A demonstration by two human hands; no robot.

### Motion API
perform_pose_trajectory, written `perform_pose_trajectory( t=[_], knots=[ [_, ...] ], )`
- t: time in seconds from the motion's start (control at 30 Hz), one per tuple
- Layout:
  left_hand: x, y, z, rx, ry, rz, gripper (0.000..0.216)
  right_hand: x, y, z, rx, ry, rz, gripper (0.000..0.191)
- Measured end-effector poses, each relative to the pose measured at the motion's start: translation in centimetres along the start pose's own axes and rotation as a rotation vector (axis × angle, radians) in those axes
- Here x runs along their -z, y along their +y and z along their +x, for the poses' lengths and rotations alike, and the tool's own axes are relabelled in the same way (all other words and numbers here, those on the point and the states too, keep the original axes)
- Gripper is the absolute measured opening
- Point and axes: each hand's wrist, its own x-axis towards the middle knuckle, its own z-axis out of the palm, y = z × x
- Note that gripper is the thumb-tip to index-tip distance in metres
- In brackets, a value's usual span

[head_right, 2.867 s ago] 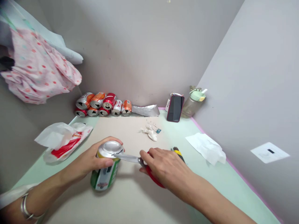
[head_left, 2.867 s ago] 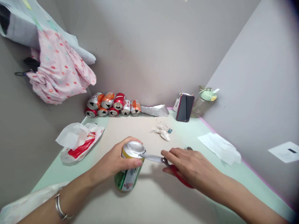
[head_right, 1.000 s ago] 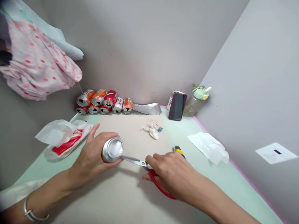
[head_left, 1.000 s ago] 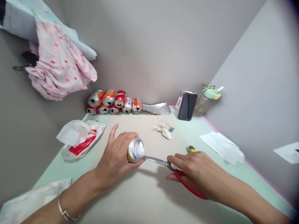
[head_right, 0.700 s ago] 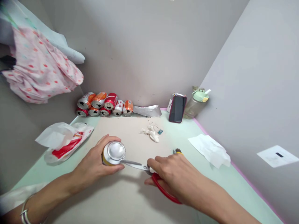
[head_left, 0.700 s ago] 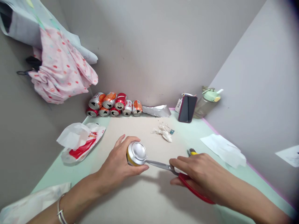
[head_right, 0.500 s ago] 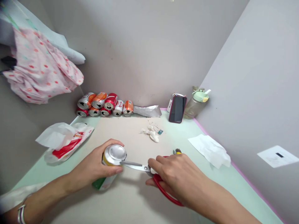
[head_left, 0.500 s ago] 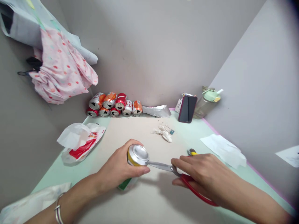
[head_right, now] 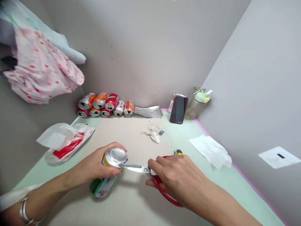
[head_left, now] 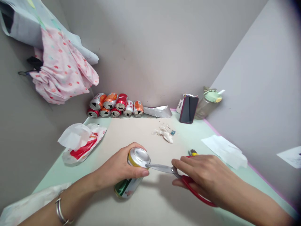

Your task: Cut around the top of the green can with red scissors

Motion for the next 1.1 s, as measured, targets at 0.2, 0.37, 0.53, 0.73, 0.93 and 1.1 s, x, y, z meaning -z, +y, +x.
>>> perform_pose_trajectory(
  t=[0.2, 0.37, 0.53, 0.73, 0.93, 1.1],
  knots=[
    [0.0, 0.2, -0.1, 0.012, -0.011, -0.004, 0.045, 0.0, 0.1, 0.2, -0.003, -0.008, 0.006, 0.026],
    [0.1, 0.2, -0.1, 0.001, -0.034, -0.024, 0.042, 0.2, -0.1, 0.3, -0.003, -0.021, -0.002, 0.027],
    [0.4, 0.2, -0.1, 0.001, -0.065, -0.046, 0.041, 0.3, -0.1, 0.5, 0.009, 0.027, 0.008, 0.031],
    [0.7, 0.4, -0.2, 0.009, -0.129, -0.109, 0.04, 0.1, -0.2, 0.9, 0.048, 0.123, -0.081, 0.031],
    [0.8, 0.5, -0.3, 0.024, -0.111, -0.118, 0.041, -0.2, -0.3, 1.2, 0.059, 0.192, -0.122, 0.027],
    [0.8, 0.2, -0.2, 0.012, -0.072, -0.061, 0.04, -0.6, -0.2, 1.3, 0.033, 0.121, -0.085, 0.029]
  ],
)
